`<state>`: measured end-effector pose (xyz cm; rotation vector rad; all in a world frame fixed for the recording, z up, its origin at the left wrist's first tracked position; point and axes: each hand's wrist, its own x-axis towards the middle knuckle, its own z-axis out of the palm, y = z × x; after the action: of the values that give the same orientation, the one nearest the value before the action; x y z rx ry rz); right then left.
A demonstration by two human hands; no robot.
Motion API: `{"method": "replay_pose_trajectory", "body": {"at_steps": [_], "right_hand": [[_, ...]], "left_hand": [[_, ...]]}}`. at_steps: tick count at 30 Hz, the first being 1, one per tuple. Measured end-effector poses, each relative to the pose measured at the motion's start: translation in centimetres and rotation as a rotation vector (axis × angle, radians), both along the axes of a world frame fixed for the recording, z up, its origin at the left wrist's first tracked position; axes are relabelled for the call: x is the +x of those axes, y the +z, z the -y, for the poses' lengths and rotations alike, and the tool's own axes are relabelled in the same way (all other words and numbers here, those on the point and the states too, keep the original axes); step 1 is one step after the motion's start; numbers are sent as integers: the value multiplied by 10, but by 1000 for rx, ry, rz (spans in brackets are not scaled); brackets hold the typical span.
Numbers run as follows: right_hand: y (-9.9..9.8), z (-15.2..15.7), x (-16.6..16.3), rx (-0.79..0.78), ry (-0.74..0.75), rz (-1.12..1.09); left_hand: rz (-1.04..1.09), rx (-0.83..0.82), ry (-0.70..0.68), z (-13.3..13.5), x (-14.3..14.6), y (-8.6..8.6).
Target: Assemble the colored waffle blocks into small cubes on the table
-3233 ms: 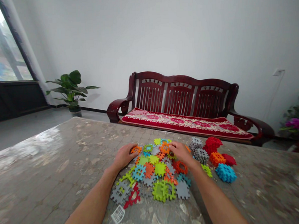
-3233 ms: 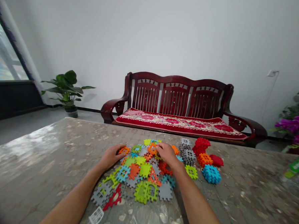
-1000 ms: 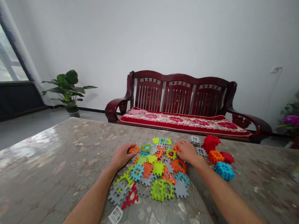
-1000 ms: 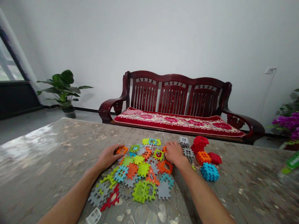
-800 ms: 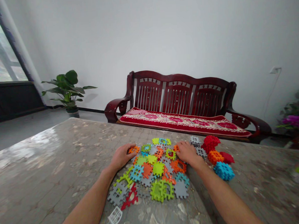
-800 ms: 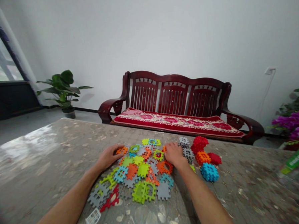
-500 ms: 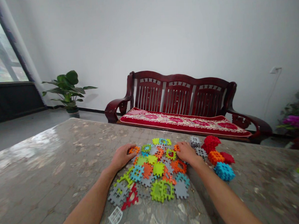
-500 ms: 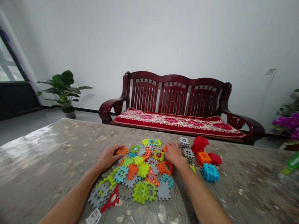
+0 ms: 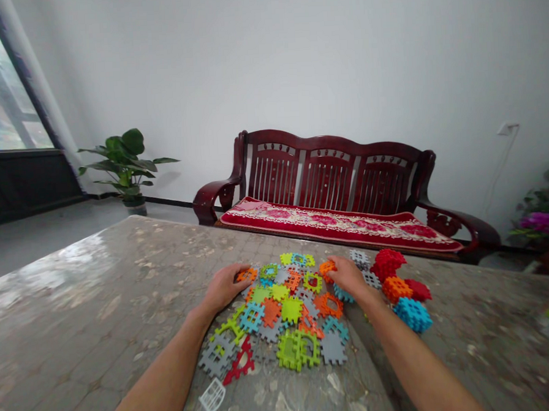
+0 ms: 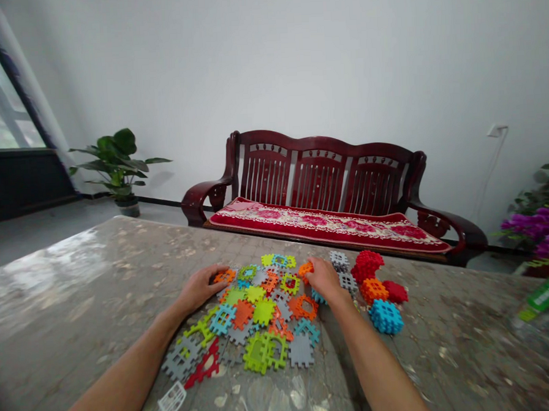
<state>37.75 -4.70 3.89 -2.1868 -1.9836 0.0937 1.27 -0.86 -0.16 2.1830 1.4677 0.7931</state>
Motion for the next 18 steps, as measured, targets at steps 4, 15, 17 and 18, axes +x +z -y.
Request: {"method": "replay_pose_trajectory", "body": {"at_steps": [4,15,17,18], "right_hand": [[4,-2,12,28,-13,-4],[7,6,9,-35,25,49],[10,6,5,-43,30,57],[12,7,3,-46,32,60]], "left_hand": [[25,-1,-4,-2,-1,-2],[22,5,-3,0,0,0],[18,9,-5,-2,0,-2],[17,9,-5,-2,-1,-3]]}}
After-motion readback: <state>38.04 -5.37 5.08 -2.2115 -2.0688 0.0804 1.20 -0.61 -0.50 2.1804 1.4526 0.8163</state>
